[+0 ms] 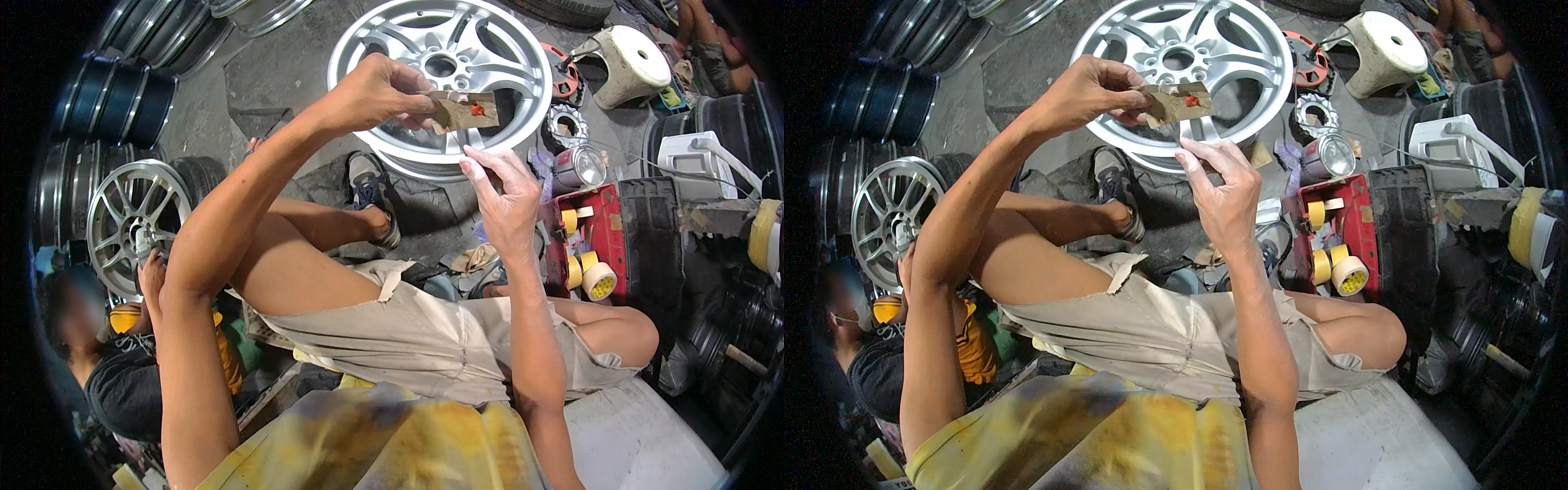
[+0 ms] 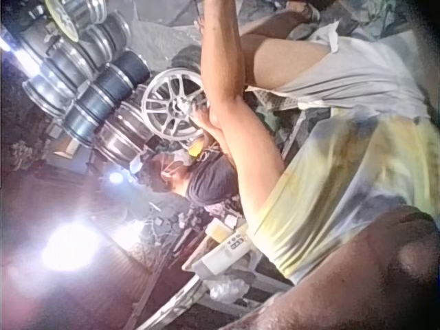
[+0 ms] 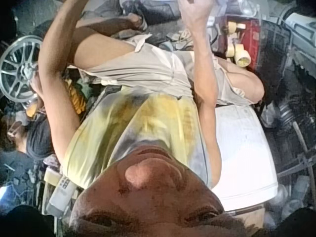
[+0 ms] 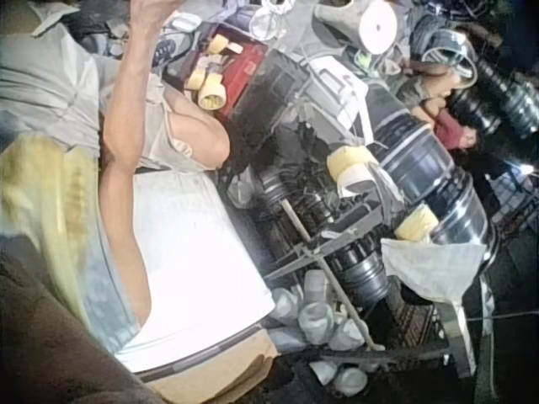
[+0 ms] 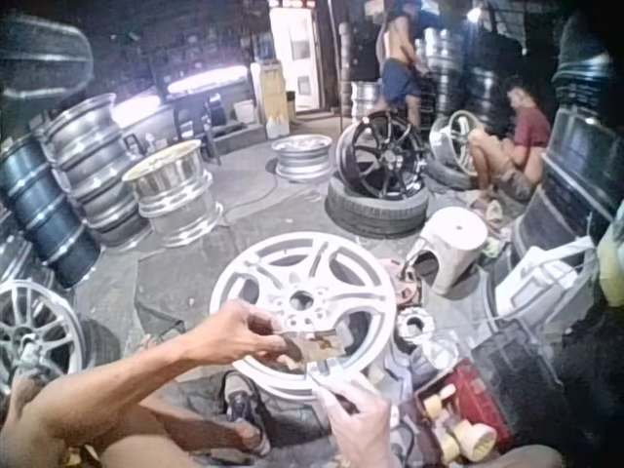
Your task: The person is repairing a silver alloy wheel rim by applying a red substance from a small packet using a small tool. They are sitting on the floor in a workshop environment surrounded by other wheels and tires.
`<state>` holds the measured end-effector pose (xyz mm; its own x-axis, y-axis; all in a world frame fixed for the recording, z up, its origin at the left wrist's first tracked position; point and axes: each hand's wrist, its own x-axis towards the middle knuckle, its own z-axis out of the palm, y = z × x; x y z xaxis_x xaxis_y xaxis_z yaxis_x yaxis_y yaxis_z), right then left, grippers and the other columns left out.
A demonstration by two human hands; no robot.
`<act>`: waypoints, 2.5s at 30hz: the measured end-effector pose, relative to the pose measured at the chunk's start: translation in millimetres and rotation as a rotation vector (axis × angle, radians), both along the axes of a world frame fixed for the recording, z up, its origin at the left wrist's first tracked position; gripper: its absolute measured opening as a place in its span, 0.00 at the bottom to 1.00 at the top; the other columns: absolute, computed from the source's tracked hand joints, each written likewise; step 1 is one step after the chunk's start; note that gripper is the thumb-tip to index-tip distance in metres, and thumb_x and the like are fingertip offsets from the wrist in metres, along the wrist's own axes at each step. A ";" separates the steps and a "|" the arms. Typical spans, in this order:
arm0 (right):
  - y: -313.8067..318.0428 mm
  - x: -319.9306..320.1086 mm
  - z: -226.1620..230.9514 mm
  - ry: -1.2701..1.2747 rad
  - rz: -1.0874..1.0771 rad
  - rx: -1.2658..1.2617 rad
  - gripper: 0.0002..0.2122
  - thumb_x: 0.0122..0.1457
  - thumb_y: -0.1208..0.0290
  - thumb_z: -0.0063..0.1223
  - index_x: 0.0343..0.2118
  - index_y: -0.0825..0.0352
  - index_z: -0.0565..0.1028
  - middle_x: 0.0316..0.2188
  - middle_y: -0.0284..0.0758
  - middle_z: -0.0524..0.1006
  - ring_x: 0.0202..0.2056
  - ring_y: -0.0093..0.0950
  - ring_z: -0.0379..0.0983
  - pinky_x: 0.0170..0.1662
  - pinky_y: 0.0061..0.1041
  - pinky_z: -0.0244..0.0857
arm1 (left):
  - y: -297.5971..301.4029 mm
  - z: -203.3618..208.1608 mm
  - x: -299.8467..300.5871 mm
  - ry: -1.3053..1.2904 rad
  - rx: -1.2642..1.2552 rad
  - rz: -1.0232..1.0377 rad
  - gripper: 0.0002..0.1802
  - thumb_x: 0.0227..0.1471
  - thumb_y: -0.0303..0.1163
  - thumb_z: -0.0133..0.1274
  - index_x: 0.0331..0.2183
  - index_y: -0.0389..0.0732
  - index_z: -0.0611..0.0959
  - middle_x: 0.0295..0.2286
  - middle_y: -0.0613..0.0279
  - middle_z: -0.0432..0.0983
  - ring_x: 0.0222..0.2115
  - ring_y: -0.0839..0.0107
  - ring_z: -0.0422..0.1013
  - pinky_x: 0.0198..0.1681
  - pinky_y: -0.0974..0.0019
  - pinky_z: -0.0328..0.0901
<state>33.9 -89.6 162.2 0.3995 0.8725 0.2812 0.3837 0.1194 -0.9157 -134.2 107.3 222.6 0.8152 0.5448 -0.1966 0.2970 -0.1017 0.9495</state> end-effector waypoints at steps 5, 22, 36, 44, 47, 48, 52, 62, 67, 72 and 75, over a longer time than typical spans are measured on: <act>0.4 -1.8 -11.2 0.133 0.013 -0.034 0.07 0.59 0.76 0.63 0.39 0.71 0.84 0.32 0.38 0.82 0.33 0.25 0.78 0.40 0.25 0.70 | -3.4 2.9 8.2 0.011 0.015 -0.013 0.11 0.58 0.26 0.61 0.39 0.27 0.86 0.33 0.49 0.84 0.33 0.68 0.83 0.38 0.69 0.79; -5.4 -2.4 -15.4 0.158 0.009 -0.108 0.06 0.68 0.72 0.51 0.38 0.69 0.72 0.25 0.34 0.75 0.23 0.23 0.72 0.29 0.25 0.68 | -6.0 -2.3 16.1 0.042 0.002 -0.022 0.09 0.61 0.28 0.59 0.40 0.32 0.86 0.34 0.55 0.84 0.33 0.73 0.82 0.40 0.70 0.80; -4.3 -2.4 -10.6 0.041 -0.018 -0.045 0.05 0.65 0.76 0.56 0.41 0.72 0.77 0.34 0.38 0.77 0.35 0.27 0.76 0.41 0.25 0.69 | -7.4 3.5 15.8 0.002 -0.093 0.015 0.09 0.60 0.27 0.59 0.39 0.30 0.85 0.33 0.52 0.84 0.32 0.72 0.82 0.39 0.71 0.79; -8.2 2.0 -12.7 0.084 0.023 -0.056 0.08 0.62 0.75 0.61 0.42 0.71 0.81 0.36 0.34 0.82 0.35 0.21 0.75 0.40 0.22 0.69 | -11.1 -4.4 19.4 -0.008 0.087 0.063 0.09 0.56 0.24 0.61 0.39 0.29 0.86 0.30 0.51 0.85 0.29 0.72 0.82 0.36 0.70 0.78; -17.4 9.5 -30.1 0.218 0.007 -0.173 0.09 0.62 0.75 0.61 0.43 0.71 0.81 0.37 0.32 0.82 0.37 0.18 0.75 0.35 0.20 0.70 | 10.6 6.2 11.0 -0.061 0.370 0.122 0.12 0.55 0.27 0.60 0.40 0.33 0.87 0.30 0.55 0.85 0.30 0.70 0.83 0.37 0.67 0.78; -23.6 14.8 -37.2 0.286 -0.034 -0.260 0.09 0.63 0.74 0.61 0.44 0.71 0.81 0.38 0.32 0.81 0.38 0.18 0.75 0.35 0.19 0.71 | 20.8 20.6 5.9 0.025 0.441 0.118 0.13 0.60 0.28 0.56 0.45 0.33 0.86 0.35 0.56 0.84 0.37 0.71 0.81 0.43 0.68 0.77; -41.5 10.8 -93.2 0.411 -0.077 -0.249 0.11 0.64 0.74 0.60 0.47 0.70 0.81 0.41 0.32 0.79 0.40 0.19 0.76 0.33 0.20 0.76 | 53.2 81.6 -40.1 -0.024 0.426 0.369 0.13 0.59 0.31 0.58 0.41 0.31 0.86 0.33 0.58 0.85 0.31 0.73 0.79 0.36 0.69 0.74; -26.3 6.7 -143.6 0.125 -0.262 -0.154 0.10 0.61 0.72 0.62 0.44 0.70 0.82 0.39 0.38 0.82 0.43 0.31 0.78 0.50 0.29 0.69 | 85.3 76.2 -47.8 -0.124 0.370 0.415 0.14 0.63 0.32 0.56 0.44 0.31 0.85 0.37 0.52 0.85 0.36 0.66 0.82 0.42 0.64 0.76; -17.9 -3.6 -148.4 0.196 -0.284 -0.186 0.11 0.60 0.71 0.63 0.43 0.70 0.82 0.39 0.38 0.83 0.43 0.31 0.79 0.51 0.29 0.69 | 78.9 79.9 -52.7 -0.119 0.380 0.438 0.14 0.62 0.32 0.57 0.42 0.31 0.85 0.36 0.52 0.85 0.35 0.67 0.82 0.42 0.65 0.76; -12.8 -8.2 -153.3 0.183 -0.303 -0.182 0.11 0.60 0.70 0.65 0.42 0.71 0.82 0.38 0.37 0.83 0.41 0.29 0.79 0.49 0.27 0.70 | 80.4 79.4 -57.2 -0.097 0.375 0.447 0.14 0.62 0.33 0.58 0.42 0.31 0.85 0.35 0.54 0.85 0.35 0.68 0.81 0.42 0.66 0.76; -11.8 -9.2 -161.1 0.187 -0.310 -0.192 0.12 0.59 0.70 0.67 0.43 0.71 0.82 0.38 0.35 0.83 0.41 0.24 0.78 0.48 0.25 0.70 | 79.0 81.5 -54.8 -0.084 0.384 0.455 0.14 0.62 0.33 0.58 0.42 0.31 0.85 0.35 0.54 0.85 0.34 0.69 0.81 0.42 0.65 0.76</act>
<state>24.7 -101.4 1.1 0.6805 0.7324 0.0229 0.1997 -0.1553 -0.9675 -189.0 186.2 304.2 0.4877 0.8619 0.1387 0.3165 -0.3227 0.8920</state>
